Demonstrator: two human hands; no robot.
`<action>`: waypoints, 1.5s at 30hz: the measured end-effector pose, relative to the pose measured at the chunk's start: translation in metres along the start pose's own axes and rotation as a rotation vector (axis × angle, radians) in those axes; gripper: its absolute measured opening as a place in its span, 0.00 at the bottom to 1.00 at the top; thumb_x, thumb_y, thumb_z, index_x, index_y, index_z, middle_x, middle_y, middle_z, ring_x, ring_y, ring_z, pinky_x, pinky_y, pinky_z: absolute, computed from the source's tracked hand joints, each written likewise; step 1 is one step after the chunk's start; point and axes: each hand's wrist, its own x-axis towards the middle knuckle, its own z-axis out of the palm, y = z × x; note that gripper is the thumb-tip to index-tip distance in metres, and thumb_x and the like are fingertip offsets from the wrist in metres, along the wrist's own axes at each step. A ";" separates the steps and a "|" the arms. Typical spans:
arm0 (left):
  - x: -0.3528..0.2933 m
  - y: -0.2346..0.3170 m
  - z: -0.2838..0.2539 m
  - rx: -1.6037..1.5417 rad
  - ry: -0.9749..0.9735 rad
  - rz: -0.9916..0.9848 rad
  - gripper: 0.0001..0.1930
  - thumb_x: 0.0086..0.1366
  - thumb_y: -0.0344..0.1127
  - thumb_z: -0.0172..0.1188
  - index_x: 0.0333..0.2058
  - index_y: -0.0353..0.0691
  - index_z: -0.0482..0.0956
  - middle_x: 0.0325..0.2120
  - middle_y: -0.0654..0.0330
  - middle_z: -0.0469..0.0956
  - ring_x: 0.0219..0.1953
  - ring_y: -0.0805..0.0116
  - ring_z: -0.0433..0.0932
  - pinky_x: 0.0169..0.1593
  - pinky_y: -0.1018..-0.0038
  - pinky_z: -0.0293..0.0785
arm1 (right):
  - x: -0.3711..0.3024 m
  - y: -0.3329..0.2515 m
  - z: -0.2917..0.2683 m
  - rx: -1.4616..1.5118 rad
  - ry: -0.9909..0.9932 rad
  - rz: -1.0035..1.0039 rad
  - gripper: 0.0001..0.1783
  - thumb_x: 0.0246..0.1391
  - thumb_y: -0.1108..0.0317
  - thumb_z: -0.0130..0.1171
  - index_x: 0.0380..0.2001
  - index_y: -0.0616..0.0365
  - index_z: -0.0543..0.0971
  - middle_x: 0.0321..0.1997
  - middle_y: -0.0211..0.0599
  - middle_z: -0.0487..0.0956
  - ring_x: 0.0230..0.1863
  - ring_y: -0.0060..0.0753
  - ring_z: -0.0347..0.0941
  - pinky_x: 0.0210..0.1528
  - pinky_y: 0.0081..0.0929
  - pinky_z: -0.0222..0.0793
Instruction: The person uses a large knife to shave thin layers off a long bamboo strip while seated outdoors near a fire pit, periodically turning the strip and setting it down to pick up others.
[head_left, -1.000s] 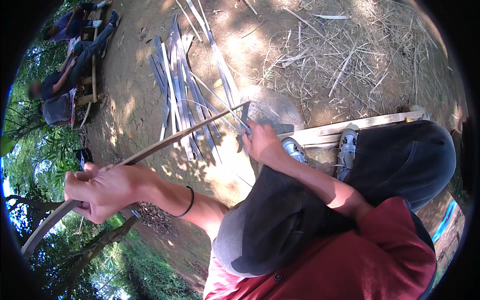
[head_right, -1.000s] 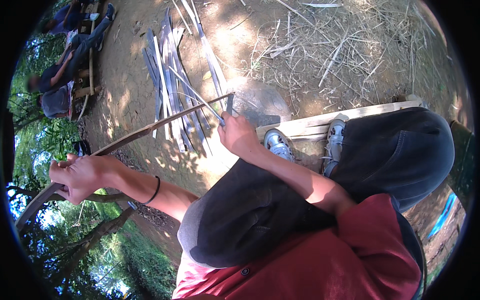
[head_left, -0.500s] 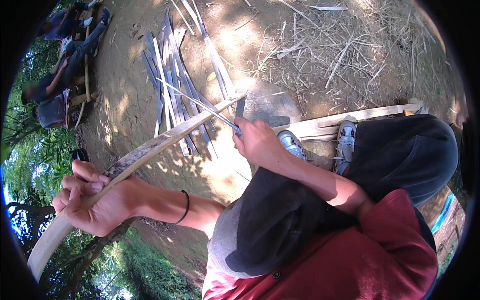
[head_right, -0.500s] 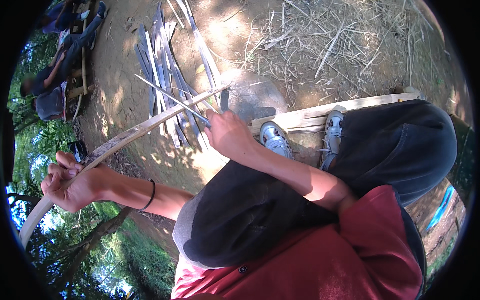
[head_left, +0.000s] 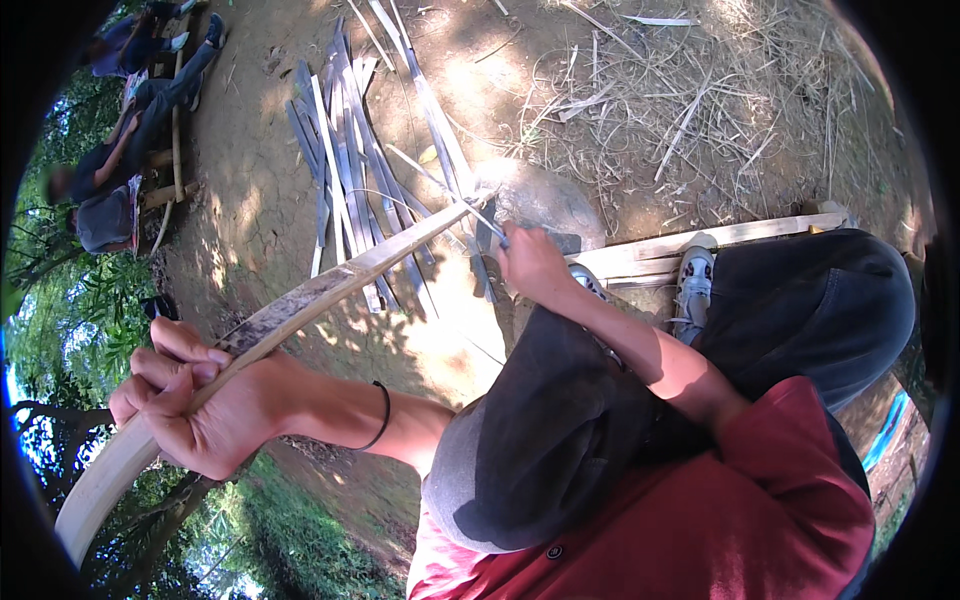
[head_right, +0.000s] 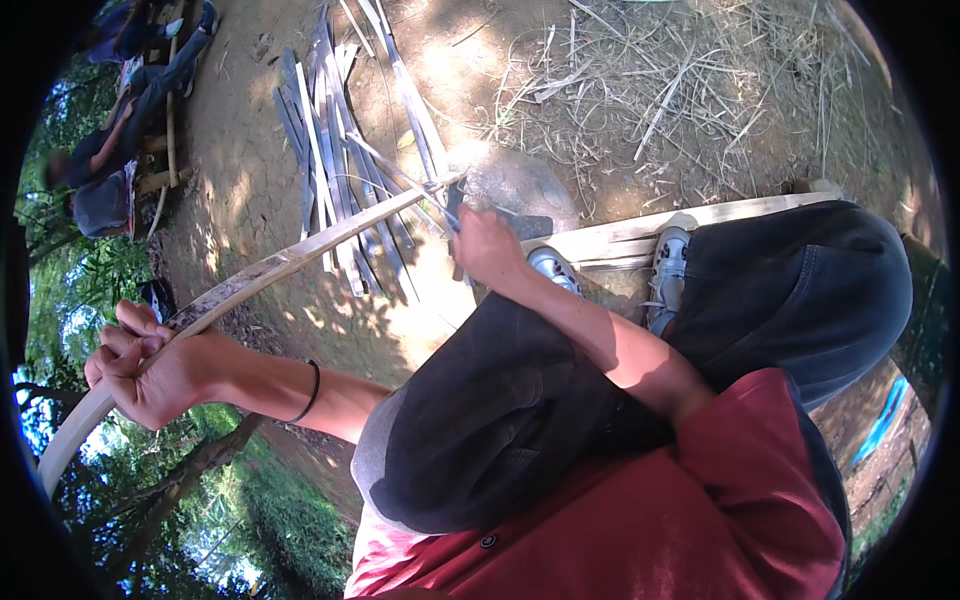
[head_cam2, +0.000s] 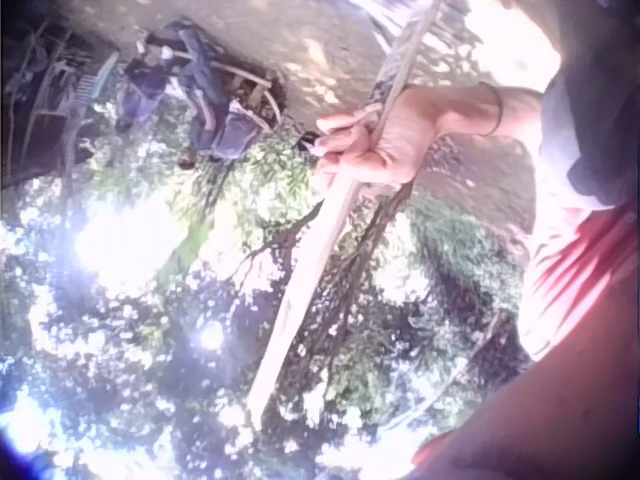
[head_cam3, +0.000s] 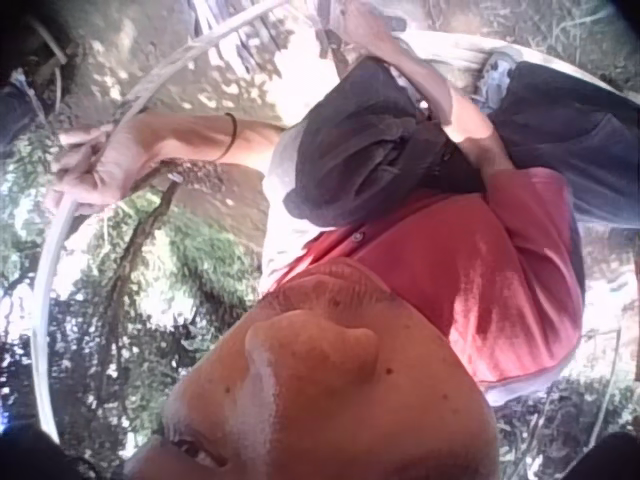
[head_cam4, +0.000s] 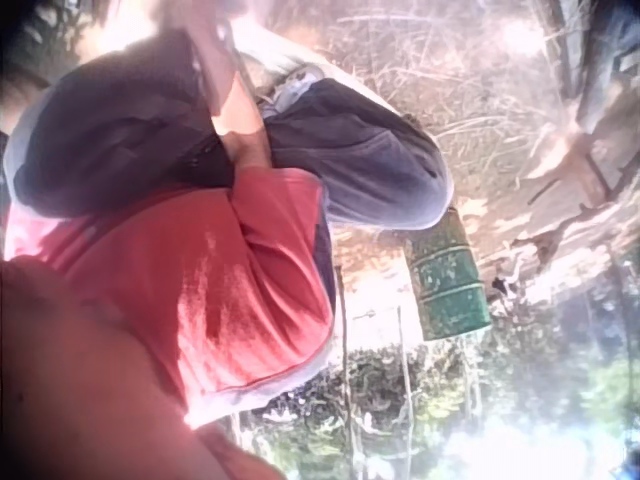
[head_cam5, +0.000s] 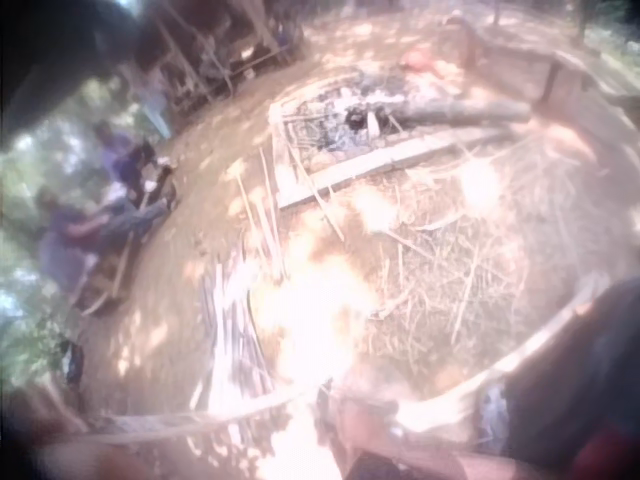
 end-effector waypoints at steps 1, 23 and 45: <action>-0.001 -0.001 0.004 -0.010 -0.006 -0.009 0.07 0.49 0.22 0.41 0.20 0.43 0.54 0.13 0.68 0.44 0.14 0.75 0.45 0.22 0.78 0.46 | 0.008 0.021 0.003 -0.029 -0.010 0.024 0.12 0.51 0.70 0.56 0.35 0.69 0.74 0.26 0.62 0.77 0.32 0.65 0.76 0.38 0.52 0.72; 0.009 -0.009 0.002 0.134 0.069 0.085 0.10 0.38 0.14 0.41 0.18 0.39 0.58 0.15 0.63 0.51 0.14 0.72 0.49 0.19 0.75 0.53 | 0.017 0.014 0.011 -0.010 -0.017 0.014 0.13 0.51 0.69 0.57 0.37 0.68 0.74 0.28 0.62 0.77 0.34 0.66 0.76 0.40 0.53 0.72; 0.021 -0.025 -0.014 0.219 0.336 0.070 0.11 0.42 0.15 0.46 0.11 0.37 0.57 0.14 0.61 0.52 0.16 0.69 0.53 0.21 0.75 0.53 | 0.010 0.039 0.026 -0.046 0.015 0.018 0.13 0.50 0.69 0.56 0.37 0.67 0.76 0.22 0.59 0.77 0.29 0.63 0.76 0.37 0.54 0.71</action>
